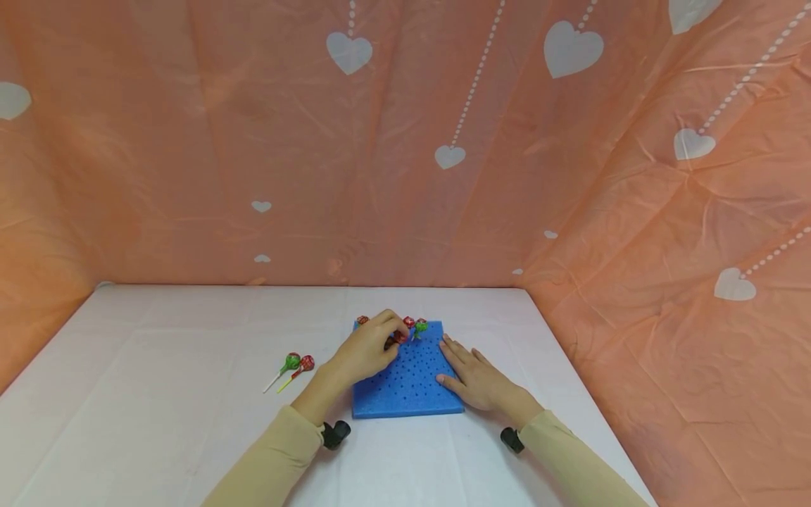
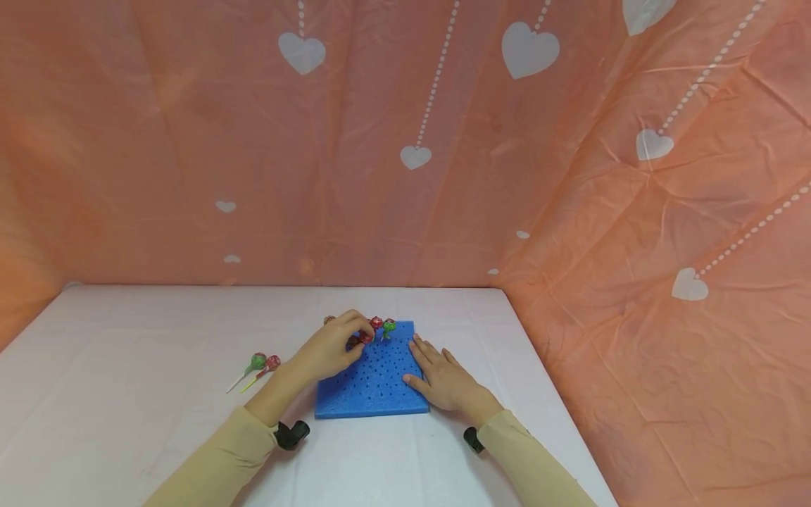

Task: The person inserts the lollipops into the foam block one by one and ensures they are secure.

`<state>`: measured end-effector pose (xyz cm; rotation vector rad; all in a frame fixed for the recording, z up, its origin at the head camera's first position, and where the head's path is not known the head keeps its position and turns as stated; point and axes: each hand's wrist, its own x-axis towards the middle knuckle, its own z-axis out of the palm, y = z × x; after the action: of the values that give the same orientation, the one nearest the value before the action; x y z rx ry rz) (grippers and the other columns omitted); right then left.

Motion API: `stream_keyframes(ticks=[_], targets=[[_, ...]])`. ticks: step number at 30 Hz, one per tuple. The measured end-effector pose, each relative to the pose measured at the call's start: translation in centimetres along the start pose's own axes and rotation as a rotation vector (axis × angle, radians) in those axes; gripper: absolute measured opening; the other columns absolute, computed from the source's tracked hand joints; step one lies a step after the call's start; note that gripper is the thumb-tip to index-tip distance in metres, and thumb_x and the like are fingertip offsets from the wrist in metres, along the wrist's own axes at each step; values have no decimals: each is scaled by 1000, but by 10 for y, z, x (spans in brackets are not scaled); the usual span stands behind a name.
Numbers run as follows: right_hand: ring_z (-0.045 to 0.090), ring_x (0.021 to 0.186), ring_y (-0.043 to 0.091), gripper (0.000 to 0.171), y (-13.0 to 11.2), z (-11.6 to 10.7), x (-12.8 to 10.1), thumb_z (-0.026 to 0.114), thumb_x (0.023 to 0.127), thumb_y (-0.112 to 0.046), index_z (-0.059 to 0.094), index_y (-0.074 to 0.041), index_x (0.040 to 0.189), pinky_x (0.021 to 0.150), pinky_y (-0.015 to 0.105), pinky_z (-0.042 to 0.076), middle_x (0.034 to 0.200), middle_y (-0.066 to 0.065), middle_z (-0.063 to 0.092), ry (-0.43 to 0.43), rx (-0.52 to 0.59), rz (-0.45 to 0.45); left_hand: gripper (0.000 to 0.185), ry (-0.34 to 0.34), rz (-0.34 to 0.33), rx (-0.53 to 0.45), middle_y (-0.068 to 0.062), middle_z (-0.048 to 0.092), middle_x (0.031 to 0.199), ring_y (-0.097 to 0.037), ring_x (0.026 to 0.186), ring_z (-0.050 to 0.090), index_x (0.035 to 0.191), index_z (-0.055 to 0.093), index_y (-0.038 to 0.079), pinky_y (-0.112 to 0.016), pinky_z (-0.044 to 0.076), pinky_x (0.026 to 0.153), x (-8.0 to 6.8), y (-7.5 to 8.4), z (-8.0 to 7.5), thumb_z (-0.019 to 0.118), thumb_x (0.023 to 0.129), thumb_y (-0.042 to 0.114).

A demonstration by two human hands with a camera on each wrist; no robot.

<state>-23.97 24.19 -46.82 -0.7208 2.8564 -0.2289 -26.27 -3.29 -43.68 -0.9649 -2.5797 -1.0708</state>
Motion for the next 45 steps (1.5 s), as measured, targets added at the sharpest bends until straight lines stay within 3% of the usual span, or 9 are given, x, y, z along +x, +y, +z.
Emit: stream_keyframes(ticks=[7, 13, 19, 29, 45], targets=[[20, 158, 34, 77, -2, -2, 0, 39, 109, -55, 17, -7, 166, 126, 59, 18, 174, 12, 13, -8, 4, 6, 18, 6, -48, 29, -4, 65, 111, -19, 100, 67, 111, 73, 6, -38, 59, 92, -2, 1, -1, 76, 93, 3], [20, 158, 34, 78, -2, -2, 1, 40, 109, -55, 17, -7, 166, 125, 59, 18, 174, 11, 13, -5, -3, 2, 17, 11, -49, 81, -3, 65, 106, -18, 95, 67, 108, 73, 8, -37, 60, 88, -3, 0, 0, 77, 92, 3], [20, 158, 34, 78, -2, -1, 1, 40, 109, -55, 17, -8, 166, 125, 59, 18, 174, 11, 13, -3, -6, 3, 16, 7, -59, 67, -3, 65, 106, -18, 94, 66, 106, 73, 10, -37, 60, 87, -5, -1, -1, 77, 92, 4], [21, 157, 36, 78, -3, -2, 0, 39, 109, -55, 17, -7, 166, 125, 59, 18, 174, 12, 13, -12, 2, 8, 17, -1, -49, 75, -5, 66, 110, -19, 96, 66, 110, 73, 9, -37, 60, 89, -7, -2, 0, 77, 93, 5], [20, 158, 34, 79, -2, -1, 0, 41, 108, -56, 17, -7, 166, 126, 59, 18, 174, 11, 13, -13, 6, 20, 25, 66, -5, 136, -3, 69, 114, -22, 104, 68, 118, 73, 10, -42, 58, 94, -9, -2, -6, 77, 93, 9]])
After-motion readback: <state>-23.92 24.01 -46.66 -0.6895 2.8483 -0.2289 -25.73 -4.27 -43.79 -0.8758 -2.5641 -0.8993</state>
